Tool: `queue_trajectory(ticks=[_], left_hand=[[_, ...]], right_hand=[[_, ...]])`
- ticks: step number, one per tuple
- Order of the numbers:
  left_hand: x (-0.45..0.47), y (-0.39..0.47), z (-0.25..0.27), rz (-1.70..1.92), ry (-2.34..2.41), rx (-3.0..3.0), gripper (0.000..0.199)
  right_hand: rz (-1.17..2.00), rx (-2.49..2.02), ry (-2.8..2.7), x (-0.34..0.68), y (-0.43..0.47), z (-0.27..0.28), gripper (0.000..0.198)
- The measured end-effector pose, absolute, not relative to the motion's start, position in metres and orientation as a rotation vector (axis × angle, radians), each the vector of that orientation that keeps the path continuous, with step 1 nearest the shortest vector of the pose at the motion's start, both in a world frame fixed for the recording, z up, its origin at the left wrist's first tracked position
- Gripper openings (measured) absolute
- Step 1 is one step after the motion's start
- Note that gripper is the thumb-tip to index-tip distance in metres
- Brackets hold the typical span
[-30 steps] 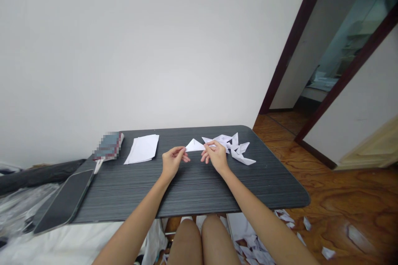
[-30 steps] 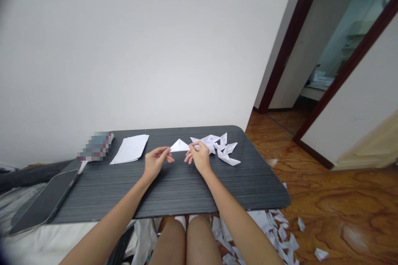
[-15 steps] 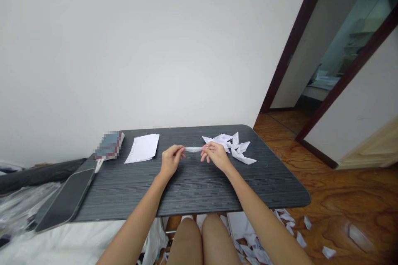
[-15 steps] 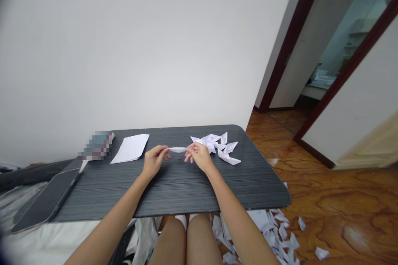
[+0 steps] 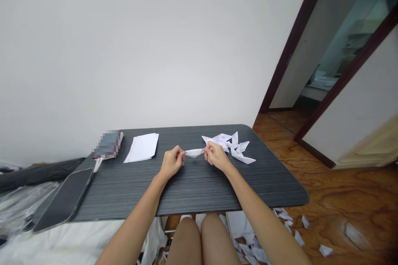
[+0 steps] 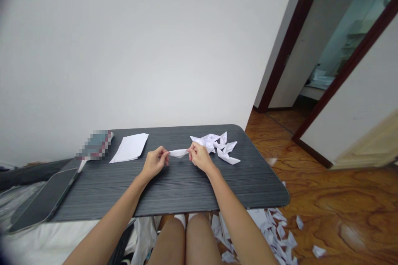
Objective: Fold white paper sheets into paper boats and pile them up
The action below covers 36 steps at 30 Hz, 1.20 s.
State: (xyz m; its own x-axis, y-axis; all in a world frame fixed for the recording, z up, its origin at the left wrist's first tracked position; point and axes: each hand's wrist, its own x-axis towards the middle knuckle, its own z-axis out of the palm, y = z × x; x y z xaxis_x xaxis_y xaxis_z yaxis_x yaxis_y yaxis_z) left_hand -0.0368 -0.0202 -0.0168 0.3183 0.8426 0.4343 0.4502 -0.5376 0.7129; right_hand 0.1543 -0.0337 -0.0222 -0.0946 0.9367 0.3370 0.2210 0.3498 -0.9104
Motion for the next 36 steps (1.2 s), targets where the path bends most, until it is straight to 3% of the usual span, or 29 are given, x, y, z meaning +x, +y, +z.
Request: queue_trajectory(ticks=[12, 16, 21, 27, 36], left_hand=[[-0.038, -0.021, -0.018, 0.955, 1.137, 2.569, 0.024], [-0.032, -0.019, -0.028, 0.859, 1.068, 2.713, 0.027], [-0.02, -0.022, -0.029, 0.802, 1.15, 2.867, 0.027], [-0.01, -0.033, -0.018, 1.005, 1.07, 2.731, 0.025], [-0.013, -0.025, -0.024, 1.206, 1.068, 2.382, 0.021]], right_hand=[[0.805, -0.988, -1.597, 0.146, -0.034, -0.022, 0.011], [0.757, -1.019, -1.391, 0.134, -0.035, -0.025, 0.023], [0.753, -1.09, -1.238, 0.123, -0.033, -0.029, 0.017], [0.936, -1.027, -1.234, 0.12, -0.026, -0.038, 0.024], [0.993, -1.001, -1.337, 0.123, -0.027, -0.038, 0.018]])
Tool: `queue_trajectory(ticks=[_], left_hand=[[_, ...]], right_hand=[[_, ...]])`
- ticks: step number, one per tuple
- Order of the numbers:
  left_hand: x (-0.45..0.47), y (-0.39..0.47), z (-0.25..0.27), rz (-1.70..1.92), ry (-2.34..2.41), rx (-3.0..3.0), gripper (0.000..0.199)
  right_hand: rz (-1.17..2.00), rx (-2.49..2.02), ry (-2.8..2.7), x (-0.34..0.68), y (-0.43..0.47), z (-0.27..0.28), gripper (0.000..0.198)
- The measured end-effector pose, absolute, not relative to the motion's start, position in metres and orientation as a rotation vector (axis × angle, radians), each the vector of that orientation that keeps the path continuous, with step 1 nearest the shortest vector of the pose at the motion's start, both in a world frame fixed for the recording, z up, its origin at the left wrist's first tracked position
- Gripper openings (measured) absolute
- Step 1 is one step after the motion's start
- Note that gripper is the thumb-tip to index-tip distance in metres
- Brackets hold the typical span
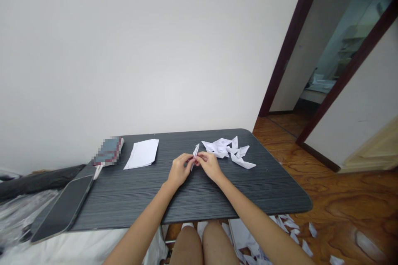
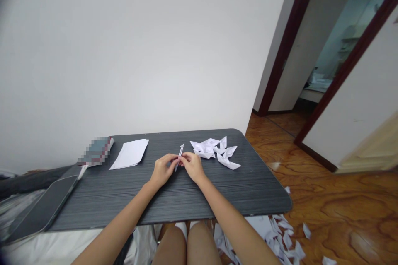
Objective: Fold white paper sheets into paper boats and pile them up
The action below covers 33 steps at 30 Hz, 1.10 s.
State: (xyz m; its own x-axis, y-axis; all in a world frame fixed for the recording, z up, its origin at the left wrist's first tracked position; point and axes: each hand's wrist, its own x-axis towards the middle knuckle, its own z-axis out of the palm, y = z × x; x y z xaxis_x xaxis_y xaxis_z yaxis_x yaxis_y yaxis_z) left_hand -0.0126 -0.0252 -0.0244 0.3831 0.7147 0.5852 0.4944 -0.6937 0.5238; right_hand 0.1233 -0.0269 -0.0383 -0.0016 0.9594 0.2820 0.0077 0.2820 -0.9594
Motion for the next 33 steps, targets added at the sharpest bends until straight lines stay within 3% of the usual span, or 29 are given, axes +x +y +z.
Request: queue_trajectory(ticks=[5, 12, 18, 23, 28, 33], left_hand=[[-0.013, -0.021, -0.032, 1.195, 1.142, 2.272, 0.026], [-0.006, -0.017, -0.036, 1.081, 1.363, 2.524, 0.022], [0.001, -0.023, -0.033, 0.898, 1.29, 2.817, 0.022], [0.004, -0.027, -0.031, 0.978, 1.305, 2.735, 0.019], [-0.003, -0.018, -0.024, 1.288, 1.201, 1.998, 0.015], [-0.01, -0.01, -0.02, 1.278, 0.869, 1.46, 0.019]], right_hand=[[0.888, -1.125, -1.435, 0.121, -0.031, -0.04, 0.015], [0.389, -1.415, -1.607, 0.114, -0.041, -0.029, 0.014], [0.295, -1.626, -1.574, 0.118, -0.037, -0.026, 0.014], [0.404, -1.587, -1.565, 0.122, -0.036, -0.027, 0.018], [0.762, -1.207, -1.43, 0.124, -0.036, -0.025, 0.028], [0.959, -0.891, -1.346, 0.126, -0.031, -0.022, 0.016]])
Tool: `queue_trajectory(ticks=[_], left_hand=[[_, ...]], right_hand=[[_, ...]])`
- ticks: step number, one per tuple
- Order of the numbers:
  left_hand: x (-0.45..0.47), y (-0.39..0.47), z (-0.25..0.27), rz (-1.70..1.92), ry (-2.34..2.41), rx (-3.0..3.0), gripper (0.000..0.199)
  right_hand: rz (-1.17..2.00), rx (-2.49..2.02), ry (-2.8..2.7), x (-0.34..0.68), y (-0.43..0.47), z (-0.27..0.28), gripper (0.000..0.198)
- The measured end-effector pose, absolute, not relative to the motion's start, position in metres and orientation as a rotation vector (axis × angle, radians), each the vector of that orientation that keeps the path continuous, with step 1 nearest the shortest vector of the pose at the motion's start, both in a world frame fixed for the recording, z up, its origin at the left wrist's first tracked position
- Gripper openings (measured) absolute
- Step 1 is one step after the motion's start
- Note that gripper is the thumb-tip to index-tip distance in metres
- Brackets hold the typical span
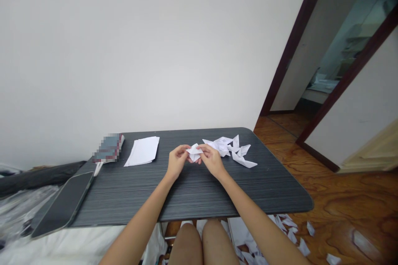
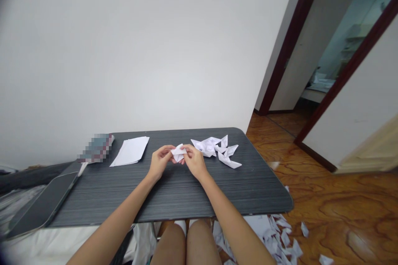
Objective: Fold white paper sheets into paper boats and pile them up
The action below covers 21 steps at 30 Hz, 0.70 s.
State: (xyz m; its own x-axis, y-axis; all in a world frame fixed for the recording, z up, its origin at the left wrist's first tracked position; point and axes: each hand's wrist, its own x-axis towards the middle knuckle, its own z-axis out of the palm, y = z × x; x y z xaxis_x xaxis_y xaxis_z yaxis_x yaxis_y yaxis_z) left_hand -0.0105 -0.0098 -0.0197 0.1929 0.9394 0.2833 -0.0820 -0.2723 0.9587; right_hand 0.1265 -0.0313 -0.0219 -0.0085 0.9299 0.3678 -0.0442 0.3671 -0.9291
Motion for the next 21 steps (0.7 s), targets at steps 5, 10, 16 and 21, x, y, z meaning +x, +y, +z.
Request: queue_trajectory(ticks=[5, 10, 16, 21], left_hand=[[-0.012, -0.008, -0.02, 1.259, 0.727, 1.198, 0.017], [-0.01, -0.012, -0.02, 1.188, 0.724, 1.29, 0.024], [-0.007, -0.013, -0.026, 1.12, 0.753, 1.485, 0.045], [-0.007, -0.014, -0.031, 1.023, 0.816, 1.68, 0.046]], right_hand=[[0.999, -0.825, -1.328, 0.131, -0.033, -0.017, 0.015], [0.86, -0.849, -1.481, 0.135, -0.035, -0.019, 0.017], [1.016, -0.953, -1.356, 0.134, -0.028, -0.027, 0.04], [1.001, -1.047, -1.292, 0.135, -0.024, -0.031, 0.019]])
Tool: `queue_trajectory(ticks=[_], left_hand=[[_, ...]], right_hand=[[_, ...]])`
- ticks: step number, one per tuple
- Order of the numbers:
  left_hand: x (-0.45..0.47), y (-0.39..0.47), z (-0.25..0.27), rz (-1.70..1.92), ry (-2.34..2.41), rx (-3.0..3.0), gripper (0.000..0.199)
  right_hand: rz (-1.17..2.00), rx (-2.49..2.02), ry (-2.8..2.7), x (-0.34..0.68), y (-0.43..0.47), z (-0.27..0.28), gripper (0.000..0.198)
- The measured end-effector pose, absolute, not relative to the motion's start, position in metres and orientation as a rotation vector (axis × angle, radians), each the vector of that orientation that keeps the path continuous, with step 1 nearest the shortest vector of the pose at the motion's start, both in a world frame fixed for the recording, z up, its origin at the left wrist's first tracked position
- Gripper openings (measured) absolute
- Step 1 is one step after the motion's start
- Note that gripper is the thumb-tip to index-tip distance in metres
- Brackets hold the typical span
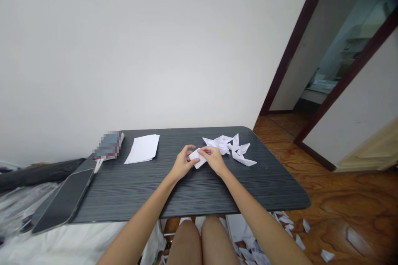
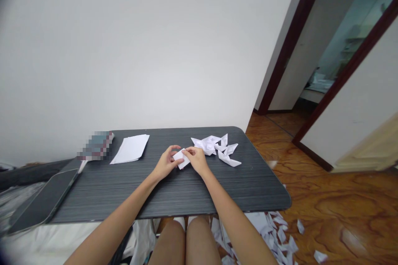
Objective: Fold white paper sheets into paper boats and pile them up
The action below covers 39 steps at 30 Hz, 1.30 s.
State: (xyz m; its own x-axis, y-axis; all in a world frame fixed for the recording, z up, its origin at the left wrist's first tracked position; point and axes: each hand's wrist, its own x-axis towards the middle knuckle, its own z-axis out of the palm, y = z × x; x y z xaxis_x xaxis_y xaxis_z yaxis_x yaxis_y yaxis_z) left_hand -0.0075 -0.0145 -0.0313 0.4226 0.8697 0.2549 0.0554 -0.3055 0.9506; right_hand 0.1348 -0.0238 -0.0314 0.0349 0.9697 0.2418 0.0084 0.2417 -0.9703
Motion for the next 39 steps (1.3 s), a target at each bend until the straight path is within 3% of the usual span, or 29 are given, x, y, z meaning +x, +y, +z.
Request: queue_trajectory(ticks=[9, 17, 20, 26, 33, 39], left_hand=[[-0.005, -0.017, -0.033, 0.881, 0.768, 1.688, 0.042], [-0.009, -0.013, -0.028, 1.068, 0.755, 1.543, 0.041], [-0.015, -0.011, -0.029, 1.032, 0.794, 1.653, 0.032], [-0.036, -0.011, -0.026, 0.853, 0.854, 2.242, 0.025], [-0.039, -0.012, -0.028, 0.834, 0.846, 2.507, 0.019], [-0.037, -0.01, -0.027, 0.829, 0.839, 2.499, 0.024]], right_hand=[[0.892, -1.105, -1.331, 0.134, -0.027, -0.03, 0.025], [1.138, -1.053, -1.373, 0.136, -0.028, -0.027, 0.03], [1.135, -1.037, -1.375, 0.138, -0.028, -0.027, 0.025], [0.946, -1.215, -1.527, 0.143, -0.026, -0.039, 0.009], [0.422, -1.244, -1.888, 0.144, -0.034, -0.041, 0.006], [0.467, -1.072, -2.085, 0.155, -0.041, -0.035, 0.013]])
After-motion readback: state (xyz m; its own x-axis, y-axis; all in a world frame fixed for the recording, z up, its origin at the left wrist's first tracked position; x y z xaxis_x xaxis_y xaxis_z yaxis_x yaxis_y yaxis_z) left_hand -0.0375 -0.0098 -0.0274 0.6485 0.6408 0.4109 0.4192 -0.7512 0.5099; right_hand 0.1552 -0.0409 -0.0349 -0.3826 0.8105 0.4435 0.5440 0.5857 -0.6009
